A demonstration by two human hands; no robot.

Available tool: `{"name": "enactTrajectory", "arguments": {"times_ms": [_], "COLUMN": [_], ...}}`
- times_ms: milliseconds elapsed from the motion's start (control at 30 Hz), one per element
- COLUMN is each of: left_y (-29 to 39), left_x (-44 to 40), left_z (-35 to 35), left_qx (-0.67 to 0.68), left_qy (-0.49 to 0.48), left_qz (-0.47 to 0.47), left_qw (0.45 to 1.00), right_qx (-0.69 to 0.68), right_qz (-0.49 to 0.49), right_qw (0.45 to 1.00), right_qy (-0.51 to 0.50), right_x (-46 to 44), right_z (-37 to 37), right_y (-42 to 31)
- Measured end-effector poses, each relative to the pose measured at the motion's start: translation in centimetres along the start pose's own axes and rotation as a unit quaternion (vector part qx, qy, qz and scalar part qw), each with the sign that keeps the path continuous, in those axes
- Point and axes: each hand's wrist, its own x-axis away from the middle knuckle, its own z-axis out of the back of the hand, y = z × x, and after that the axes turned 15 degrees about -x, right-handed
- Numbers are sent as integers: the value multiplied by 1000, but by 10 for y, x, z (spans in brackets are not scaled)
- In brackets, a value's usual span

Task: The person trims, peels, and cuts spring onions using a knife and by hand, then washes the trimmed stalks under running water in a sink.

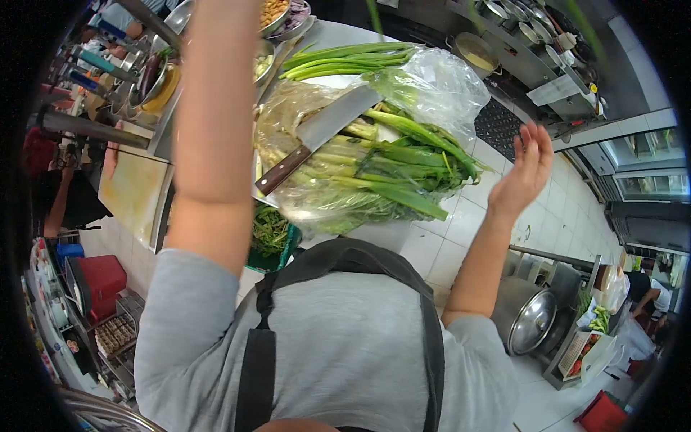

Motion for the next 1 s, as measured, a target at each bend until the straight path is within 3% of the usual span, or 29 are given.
{"name": "enactTrajectory", "arguments": {"times_ms": [167, 300, 400, 467, 500, 533, 567, 600, 700, 800, 867, 933, 1000], "left_y": [-123, -134, -112, -125, -128, -119, -106, -95, -54, -4, 30, 67, 101], "left_x": [-43, -27, -19, -65, -83, -87, -86, -82, -53, 3, 50, 109, 145], "left_z": [96, 153, 155, 194, 219, 218, 207, 198, 175, 162, 165, 160, 180], "left_qx": [-7, -140, -143, -121, -180, -183, -204, -234, -342, -421, -429, -519, -641], "left_qy": [216, 344, 398, 274, 167, 170, 255, 271, 217, 144, 61, 0, -56], "left_qz": [17, 113, 179, 195, 197, 197, 272, 292, 291, 222, 112, 15, -46], "left_qw": [976, 922, 888, 934, 949, 948, 905, 887, 867, 868, 894, 854, 764], "right_qx": [49, 82, 60, 61, 62, 62, 72, 83, 90, 78, 81, 111, 115], "right_qz": [-63, -116, -136, -135, -128, -132, -126, -120, -120, -116, -116, -108, -108], "right_qw": [997, 990, 989, 989, 988, 988, 985, 981, 967, 963, 960, 950, 949], "right_qy": [17, 21, 6, -23, -52, -52, -91, -129, -205, -232, -242, -270, -273], "right_x": [-10, -17, -23, -25, -26, -27, -26, -26, -24, -19, -14, -9, -2], "right_z": [80, 99, 96, 80, 69, 58, 46, 36, 8, -14, -22, -29, -34], "right_y": [17, 31, 51, 63, 68, 73, 77, 81, 92, 99, 103, 105, 107]}}
